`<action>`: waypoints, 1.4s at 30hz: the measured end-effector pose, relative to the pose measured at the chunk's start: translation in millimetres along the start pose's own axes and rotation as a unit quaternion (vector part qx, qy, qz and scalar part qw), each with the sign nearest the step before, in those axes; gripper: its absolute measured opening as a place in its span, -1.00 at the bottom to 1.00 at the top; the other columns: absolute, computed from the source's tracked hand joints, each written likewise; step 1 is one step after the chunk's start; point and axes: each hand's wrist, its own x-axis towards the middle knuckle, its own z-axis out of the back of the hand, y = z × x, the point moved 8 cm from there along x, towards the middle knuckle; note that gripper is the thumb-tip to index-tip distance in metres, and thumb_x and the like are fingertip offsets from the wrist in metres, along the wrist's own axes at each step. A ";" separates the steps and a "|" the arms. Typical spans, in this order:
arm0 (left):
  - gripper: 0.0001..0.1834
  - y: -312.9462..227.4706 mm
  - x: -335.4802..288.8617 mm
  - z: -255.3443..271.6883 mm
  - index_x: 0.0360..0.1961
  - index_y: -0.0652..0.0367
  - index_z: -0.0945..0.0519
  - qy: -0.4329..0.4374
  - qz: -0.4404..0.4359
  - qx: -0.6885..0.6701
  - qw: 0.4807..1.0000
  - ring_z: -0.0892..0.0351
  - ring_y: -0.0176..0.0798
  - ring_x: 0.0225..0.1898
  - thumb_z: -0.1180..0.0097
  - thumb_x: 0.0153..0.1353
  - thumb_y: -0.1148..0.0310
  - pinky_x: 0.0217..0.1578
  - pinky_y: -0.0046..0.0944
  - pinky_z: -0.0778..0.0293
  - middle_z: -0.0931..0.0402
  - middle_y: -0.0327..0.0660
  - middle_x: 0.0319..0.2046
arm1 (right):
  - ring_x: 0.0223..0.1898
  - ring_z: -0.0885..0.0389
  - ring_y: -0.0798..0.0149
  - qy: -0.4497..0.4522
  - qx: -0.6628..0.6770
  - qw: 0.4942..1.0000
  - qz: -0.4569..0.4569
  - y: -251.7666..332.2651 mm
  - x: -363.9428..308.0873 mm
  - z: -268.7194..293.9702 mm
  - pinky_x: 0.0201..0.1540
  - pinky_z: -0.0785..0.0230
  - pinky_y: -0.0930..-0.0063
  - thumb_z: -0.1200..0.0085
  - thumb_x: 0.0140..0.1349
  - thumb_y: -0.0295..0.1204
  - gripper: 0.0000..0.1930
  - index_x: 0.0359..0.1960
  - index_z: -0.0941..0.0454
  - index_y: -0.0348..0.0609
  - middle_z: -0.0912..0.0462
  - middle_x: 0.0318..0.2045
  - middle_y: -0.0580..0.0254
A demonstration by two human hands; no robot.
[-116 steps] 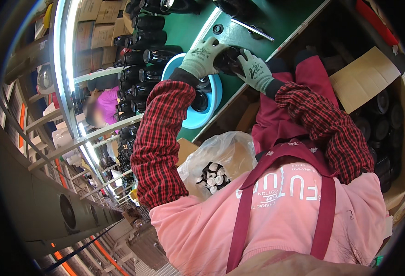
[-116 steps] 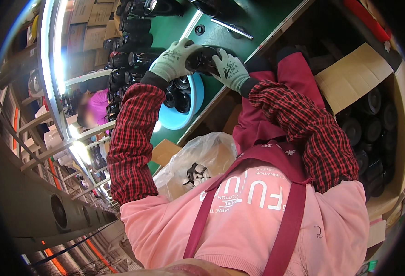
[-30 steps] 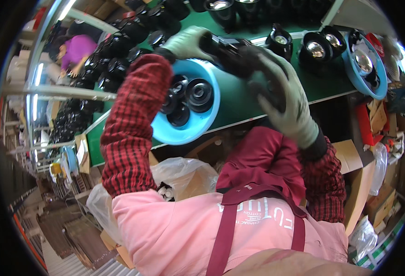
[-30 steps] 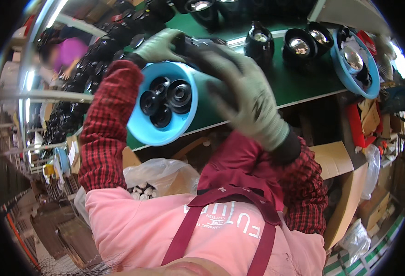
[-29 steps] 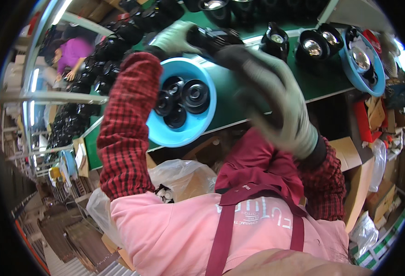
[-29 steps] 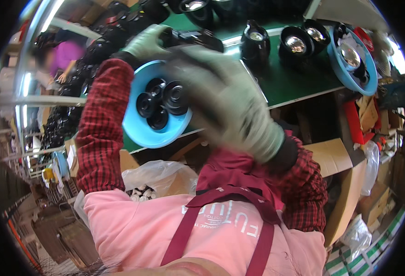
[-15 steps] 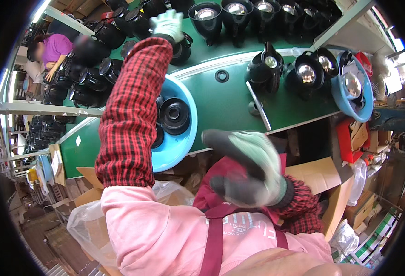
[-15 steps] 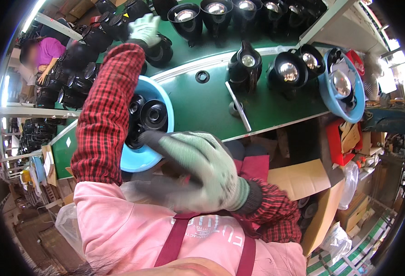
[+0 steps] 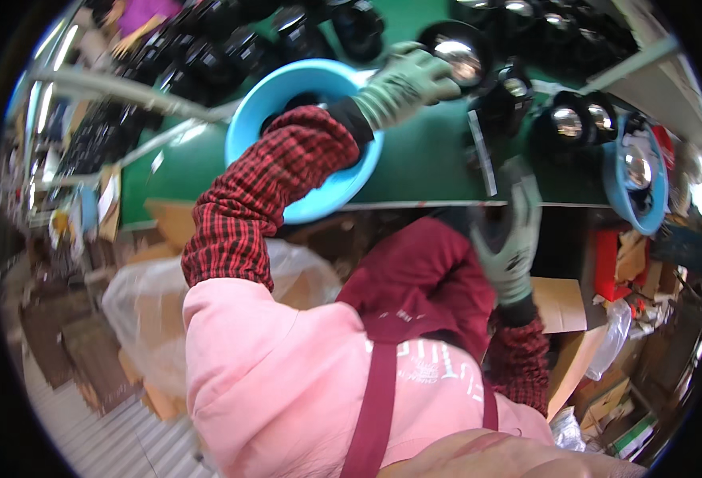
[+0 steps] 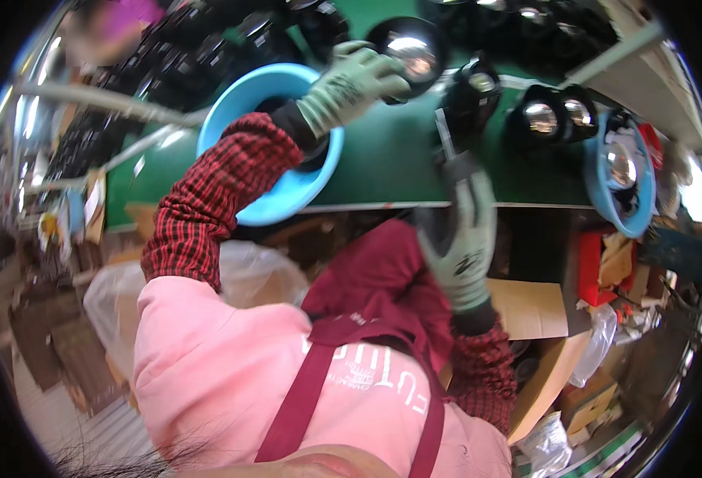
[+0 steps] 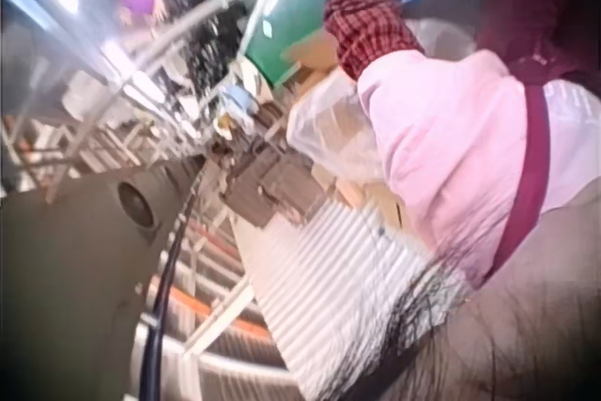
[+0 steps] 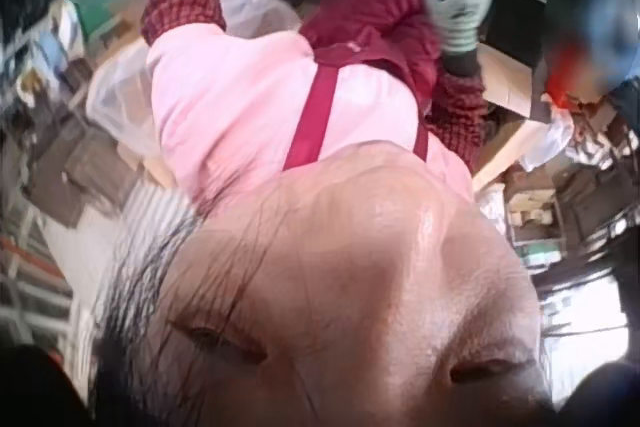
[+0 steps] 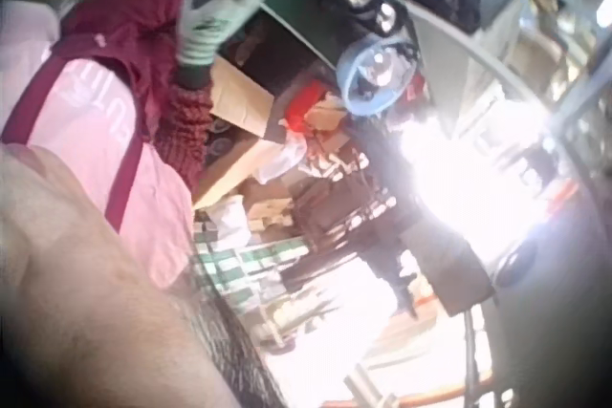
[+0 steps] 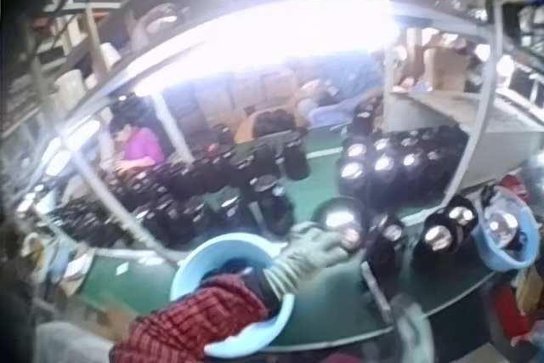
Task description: The person assembles black kettles by inserting a metal heating element into the base, then placing a black lid on top. They handle each kettle one at a time, moving them from a blue basin to a cardboard box after assembly.
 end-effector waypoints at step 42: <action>-0.44 -222.9 -342.2 -35.1 0.41 0.19 -0.31 0.335 0.260 -0.609 0.670 -0.52 -0.13 0.19 -0.10 0.45 0.30 0.19 -0.14 -0.48 -0.47 -0.08 0.25 | 0.15 -0.53 0.11 -0.178 -0.098 0.932 -0.300 -43.5 -399.2 108.1 0.22 -0.38 0.28 -0.14 0.36 -0.36 -0.67 0.09 -0.55 -0.24 -0.57 0.13 0.07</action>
